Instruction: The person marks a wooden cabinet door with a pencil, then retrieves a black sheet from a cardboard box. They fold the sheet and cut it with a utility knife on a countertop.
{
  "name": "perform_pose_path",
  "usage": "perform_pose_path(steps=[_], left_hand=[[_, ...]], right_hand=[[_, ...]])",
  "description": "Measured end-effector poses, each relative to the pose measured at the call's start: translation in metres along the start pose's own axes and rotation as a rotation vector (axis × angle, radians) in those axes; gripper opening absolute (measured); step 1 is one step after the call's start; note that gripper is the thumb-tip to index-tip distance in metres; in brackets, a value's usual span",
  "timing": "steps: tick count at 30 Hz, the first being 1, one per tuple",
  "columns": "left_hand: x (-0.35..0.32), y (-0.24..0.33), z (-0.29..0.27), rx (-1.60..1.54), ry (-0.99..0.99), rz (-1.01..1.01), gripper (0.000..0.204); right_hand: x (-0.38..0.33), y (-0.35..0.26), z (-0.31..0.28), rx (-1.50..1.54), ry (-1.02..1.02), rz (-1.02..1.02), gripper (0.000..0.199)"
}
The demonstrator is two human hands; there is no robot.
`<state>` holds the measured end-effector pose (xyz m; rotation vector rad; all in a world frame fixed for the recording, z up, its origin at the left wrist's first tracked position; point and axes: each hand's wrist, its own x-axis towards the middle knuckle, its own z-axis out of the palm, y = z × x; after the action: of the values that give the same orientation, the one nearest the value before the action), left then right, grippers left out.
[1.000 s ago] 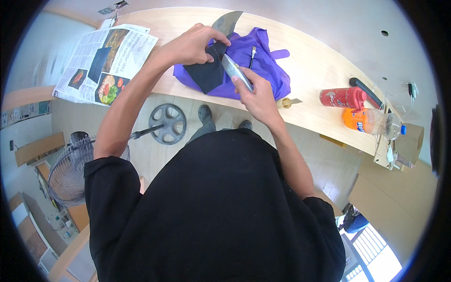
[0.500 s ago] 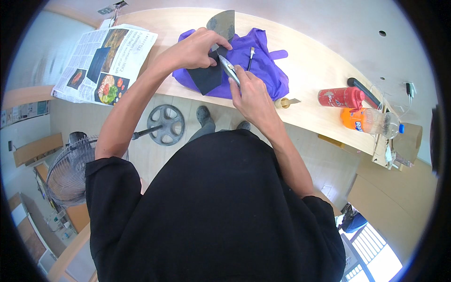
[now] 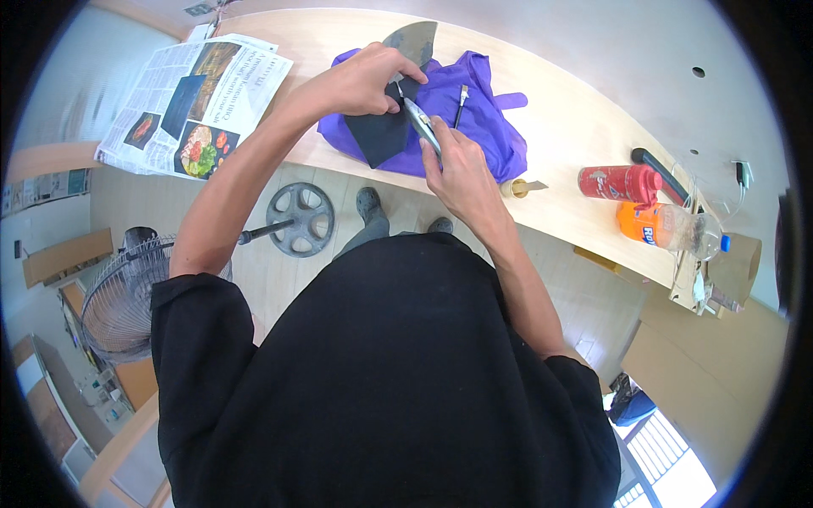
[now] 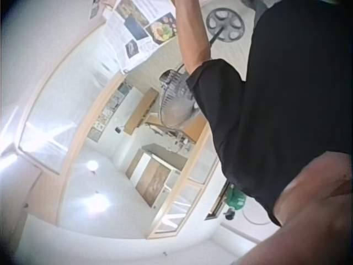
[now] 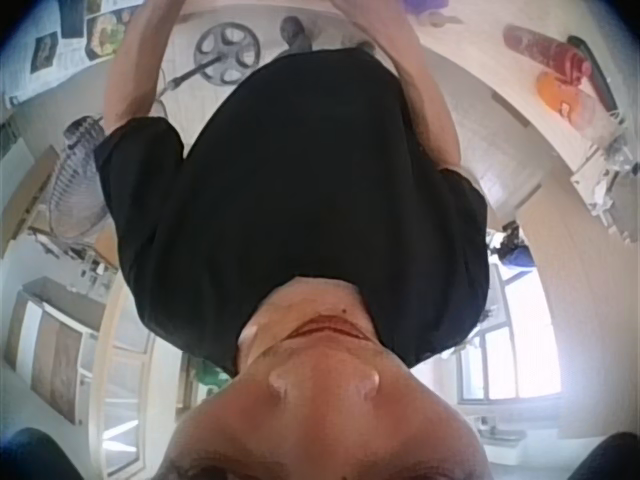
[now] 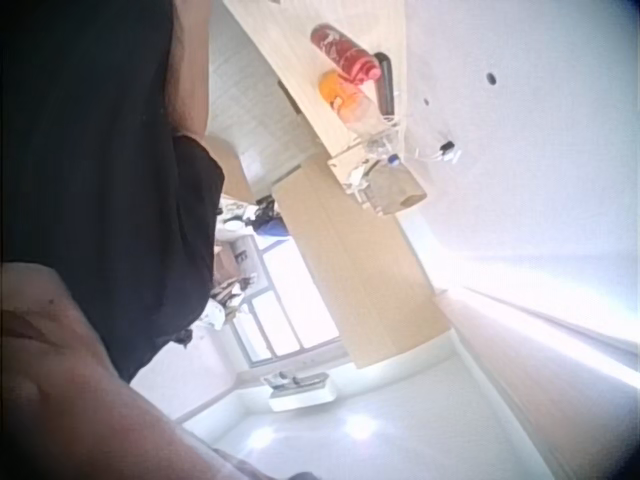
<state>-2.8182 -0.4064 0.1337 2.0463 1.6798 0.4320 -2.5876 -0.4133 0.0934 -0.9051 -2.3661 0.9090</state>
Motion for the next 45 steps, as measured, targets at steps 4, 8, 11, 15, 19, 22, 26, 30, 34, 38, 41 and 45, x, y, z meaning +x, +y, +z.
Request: perform_pose_path(steps=[4,8,11,15,19,22,26,30,34,38,41,45], left_hand=[[-0.002,-0.006,0.008,0.002,0.056,0.039,0.055],[-0.002,0.002,0.008,0.051,0.04,0.039,0.055],[0.001,0.01,0.0,0.059,-0.04,-0.056,0.056],[-0.003,0.011,-0.003,0.085,-0.018,-0.038,0.055],[-0.002,0.01,0.002,0.07,-0.001,-0.04,0.055],[0.004,0.005,0.002,0.041,-0.032,-0.049,0.056],[0.004,0.006,0.004,0.083,0.018,-0.011,0.056],[0.002,0.011,0.002,0.067,0.009,-0.005,0.054],[0.004,0.003,0.01,0.036,-0.01,-0.016,0.053],[0.001,-0.003,0.014,0.086,0.069,0.079,0.053],[0.006,-0.009,0.007,0.051,0.061,0.1,0.054],[0.006,0.005,0.002,-0.024,-0.016,-0.034,0.052]], right_hand=[[-0.003,-0.004,-0.004,0.012,-0.025,0.032,0.035],[-0.003,0.002,-0.005,0.0,-0.028,-0.007,0.035],[0.003,0.004,0.002,-0.024,-0.015,-0.039,0.036],[0.0,-0.002,0.001,-0.015,-0.042,0.013,0.037],[-0.001,0.002,0.003,-0.043,-0.025,-0.009,0.036],[0.002,0.002,0.002,-0.059,-0.018,-0.019,0.036],[0.008,0.004,0.006,-0.046,-0.011,-0.021,0.036],[0.001,0.007,0.009,-0.039,-0.002,-0.014,0.037],[-0.004,0.008,0.007,-0.062,0.001,-0.006,0.036],[-0.009,0.006,0.004,-0.036,0.004,0.017,0.035],[-0.011,0.011,0.008,0.024,0.04,-0.009,0.034],[-0.003,0.012,0.008,0.061,0.048,-0.026,0.034]])
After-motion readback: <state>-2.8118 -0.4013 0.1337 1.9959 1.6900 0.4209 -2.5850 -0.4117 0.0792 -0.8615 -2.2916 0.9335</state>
